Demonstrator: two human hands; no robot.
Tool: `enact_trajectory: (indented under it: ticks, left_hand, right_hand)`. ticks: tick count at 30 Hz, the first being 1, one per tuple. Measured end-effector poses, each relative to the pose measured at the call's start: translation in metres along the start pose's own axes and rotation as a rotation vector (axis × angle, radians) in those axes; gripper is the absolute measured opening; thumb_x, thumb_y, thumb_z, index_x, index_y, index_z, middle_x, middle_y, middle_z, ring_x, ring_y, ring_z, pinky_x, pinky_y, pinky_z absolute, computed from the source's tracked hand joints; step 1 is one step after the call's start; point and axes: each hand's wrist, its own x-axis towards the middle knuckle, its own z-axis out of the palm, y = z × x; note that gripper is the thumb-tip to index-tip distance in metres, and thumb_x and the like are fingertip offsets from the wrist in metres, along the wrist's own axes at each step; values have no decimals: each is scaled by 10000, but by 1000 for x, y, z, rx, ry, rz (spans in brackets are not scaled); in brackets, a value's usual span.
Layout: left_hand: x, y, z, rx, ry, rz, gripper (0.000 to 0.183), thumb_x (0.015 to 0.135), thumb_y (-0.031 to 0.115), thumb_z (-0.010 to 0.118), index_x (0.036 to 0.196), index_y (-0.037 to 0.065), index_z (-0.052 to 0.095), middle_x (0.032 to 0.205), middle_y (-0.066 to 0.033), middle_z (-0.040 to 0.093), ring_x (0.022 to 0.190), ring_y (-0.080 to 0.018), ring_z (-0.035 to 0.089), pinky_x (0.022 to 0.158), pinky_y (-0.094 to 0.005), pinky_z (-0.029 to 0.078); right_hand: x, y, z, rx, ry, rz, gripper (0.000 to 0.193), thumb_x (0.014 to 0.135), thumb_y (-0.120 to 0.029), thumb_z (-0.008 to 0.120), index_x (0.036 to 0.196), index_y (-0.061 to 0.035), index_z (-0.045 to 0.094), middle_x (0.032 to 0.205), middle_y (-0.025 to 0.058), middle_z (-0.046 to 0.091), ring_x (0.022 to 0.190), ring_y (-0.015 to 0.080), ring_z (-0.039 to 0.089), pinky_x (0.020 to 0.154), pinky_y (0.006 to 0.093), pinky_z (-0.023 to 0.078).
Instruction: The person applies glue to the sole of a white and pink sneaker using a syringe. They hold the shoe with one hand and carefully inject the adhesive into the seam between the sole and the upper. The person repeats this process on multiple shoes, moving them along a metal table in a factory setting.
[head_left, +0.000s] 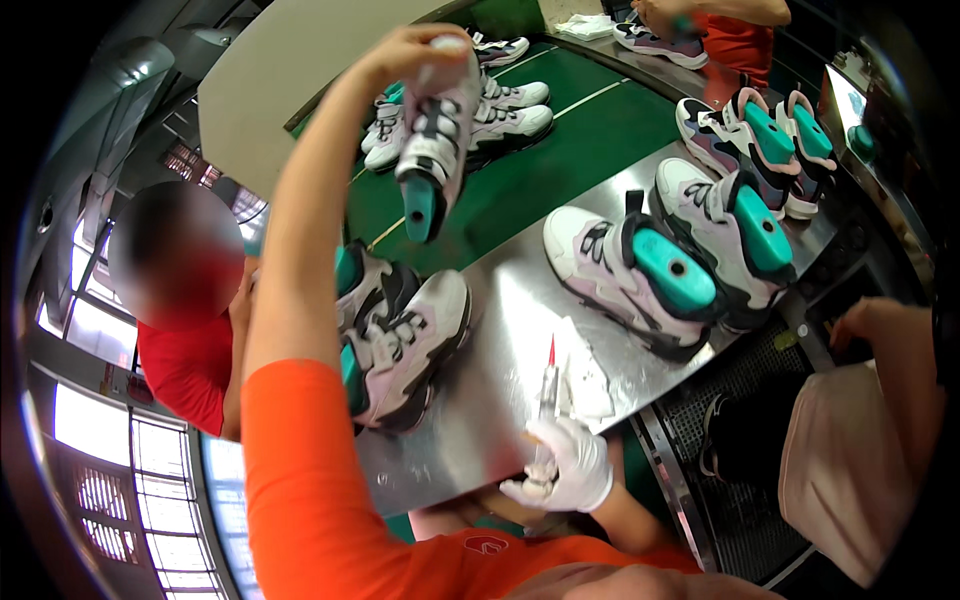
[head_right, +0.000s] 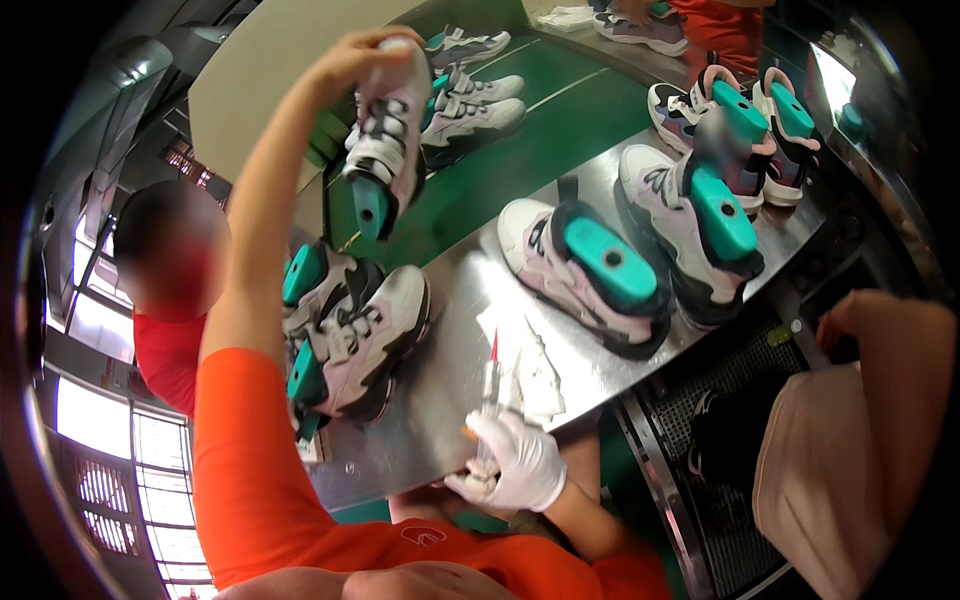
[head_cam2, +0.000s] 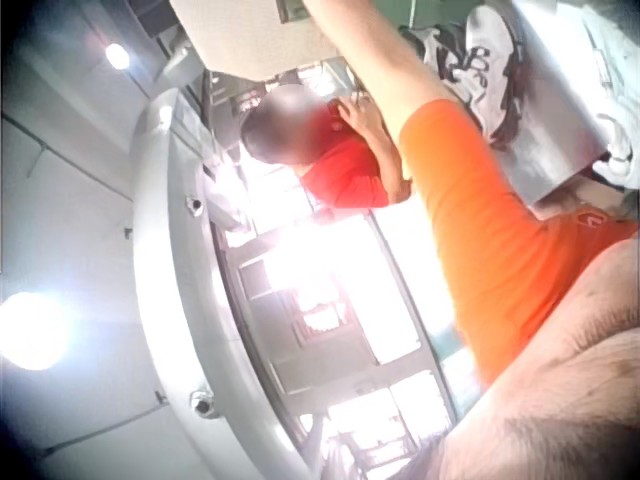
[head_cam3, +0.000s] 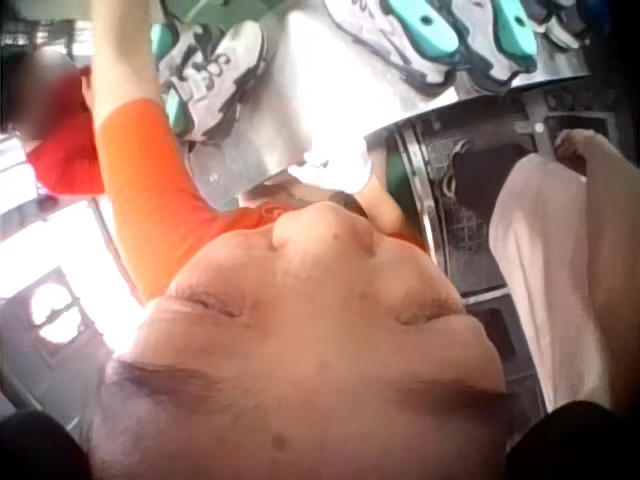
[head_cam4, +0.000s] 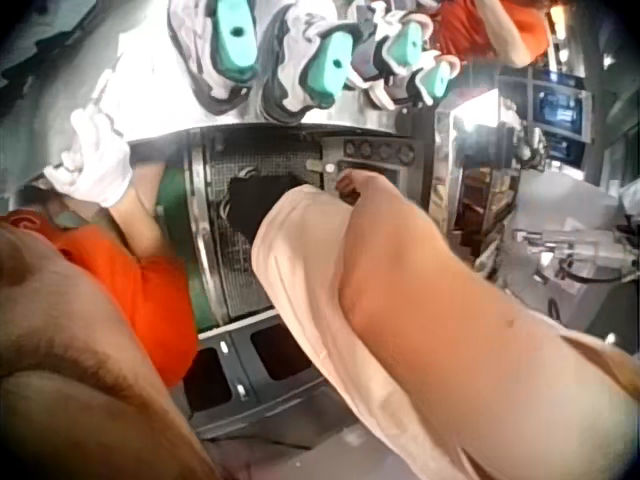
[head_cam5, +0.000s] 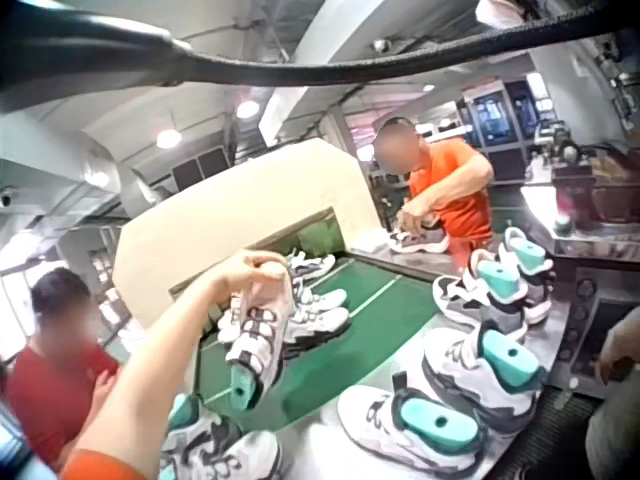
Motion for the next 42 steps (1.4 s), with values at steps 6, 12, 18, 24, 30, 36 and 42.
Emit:
enact_trajectory:
  ticks: [6,12,18,24,30,36,42]
  left_hand:
    - [92,-126,148,-122,-107,127,527,927,417,664,1388,184,559,1350,-70,578,1229,-205,507,1047,-333,378]
    - [104,-137,186,412,-69,30,422,925,307,640,1322,165,615,1272,-156,646,1171,-325,613,999,-369,460]
    - [69,-43,194,255,-88,-164,689,962,610,442,1169,-9,665,1105,-218,691,988,-334,682,865,-440,510]
    - [17,8,227,699,-306,-222,949,753,653,699,1320,-83,505,1177,-283,649,1099,-405,640,951,-436,509]
    - [17,-5,252,593,-72,-222,990,684,554,806,1418,12,423,1252,-288,611,1209,-430,569,958,-457,506]
    - [-10,-21,229,475,152,-85,670,759,336,723,1318,21,529,1146,-291,651,1067,-422,644,916,-470,514]
    - [-34,-153,161,532,195,-290,818,817,145,677,1533,129,280,1335,-279,551,1193,-425,571,987,-463,482]
  right_hand:
    - [16,-6,-18,261,-203,193,537,752,-311,826,1125,-64,530,838,55,566,634,226,597,536,327,504]
    - [12,-7,-12,183,-96,235,530,750,-304,821,1130,-71,536,856,70,566,671,206,608,545,316,503]
    - [14,-7,-12,108,-6,209,561,755,-310,797,1185,-79,519,909,91,576,697,277,615,578,341,512]
    - [5,-7,-5,-12,5,154,699,725,-363,810,1273,-94,472,1084,139,596,793,316,655,651,358,559]
    - [3,0,-5,-54,97,41,739,688,-310,832,1281,-69,464,1110,135,608,842,326,650,727,376,553]
    - [-4,-9,-4,-37,122,-1,694,654,-253,835,1232,-85,491,1076,77,617,859,294,637,741,365,546]
    - [-6,-11,3,38,111,55,651,645,-298,840,1180,-93,530,881,80,596,777,277,622,710,371,525]
